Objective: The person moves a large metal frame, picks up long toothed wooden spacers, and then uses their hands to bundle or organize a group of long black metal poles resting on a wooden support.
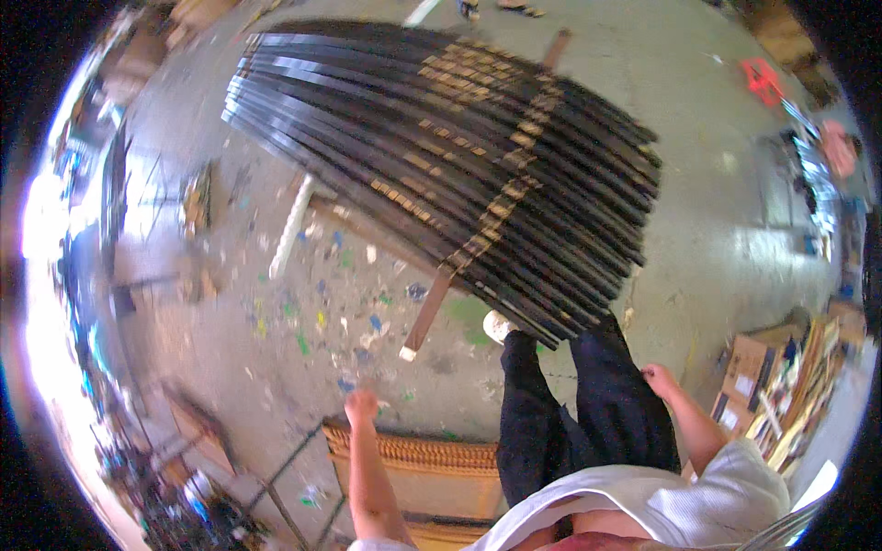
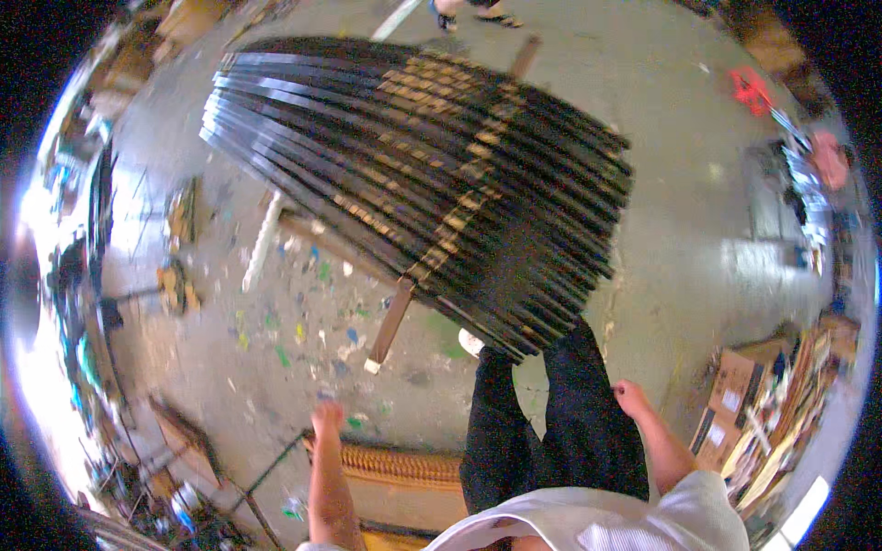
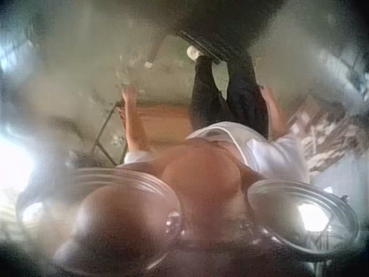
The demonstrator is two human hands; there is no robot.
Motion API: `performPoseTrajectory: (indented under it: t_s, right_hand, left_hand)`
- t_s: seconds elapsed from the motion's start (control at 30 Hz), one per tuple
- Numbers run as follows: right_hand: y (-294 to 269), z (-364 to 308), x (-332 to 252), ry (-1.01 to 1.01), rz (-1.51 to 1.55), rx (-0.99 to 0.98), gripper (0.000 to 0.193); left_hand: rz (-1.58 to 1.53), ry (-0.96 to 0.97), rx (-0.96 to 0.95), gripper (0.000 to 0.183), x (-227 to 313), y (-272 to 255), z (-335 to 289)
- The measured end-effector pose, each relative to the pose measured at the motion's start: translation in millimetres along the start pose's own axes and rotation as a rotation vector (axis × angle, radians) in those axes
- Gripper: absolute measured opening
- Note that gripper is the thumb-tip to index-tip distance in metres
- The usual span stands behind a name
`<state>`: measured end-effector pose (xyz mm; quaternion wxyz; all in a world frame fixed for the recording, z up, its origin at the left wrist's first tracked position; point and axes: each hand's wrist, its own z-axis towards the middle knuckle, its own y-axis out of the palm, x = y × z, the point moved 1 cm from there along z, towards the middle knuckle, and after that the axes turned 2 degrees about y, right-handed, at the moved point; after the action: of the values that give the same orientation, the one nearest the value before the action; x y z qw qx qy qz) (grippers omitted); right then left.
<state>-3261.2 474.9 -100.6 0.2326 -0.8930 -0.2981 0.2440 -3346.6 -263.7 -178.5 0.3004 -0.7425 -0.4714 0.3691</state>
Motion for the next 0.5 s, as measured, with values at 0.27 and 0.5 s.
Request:
performPoseTrajectory:
  t_s: [0.27, 0.5]
  right_hand:
    - [-23.0, -64.8, 16.2, 0.057, 0.013, 0.063, 0.017]
    - [-37.7, -72.3, 107.2, 0.016, 0.238, 0.023, 0.016]
  left_hand:
    - [-0.944, 0.263, -0.59, 0.02, 132.7, 33.5, -123.6]
    - [-1.81, -0.301, -0.416, 0.016, 224.8, -98.2, -48.5]
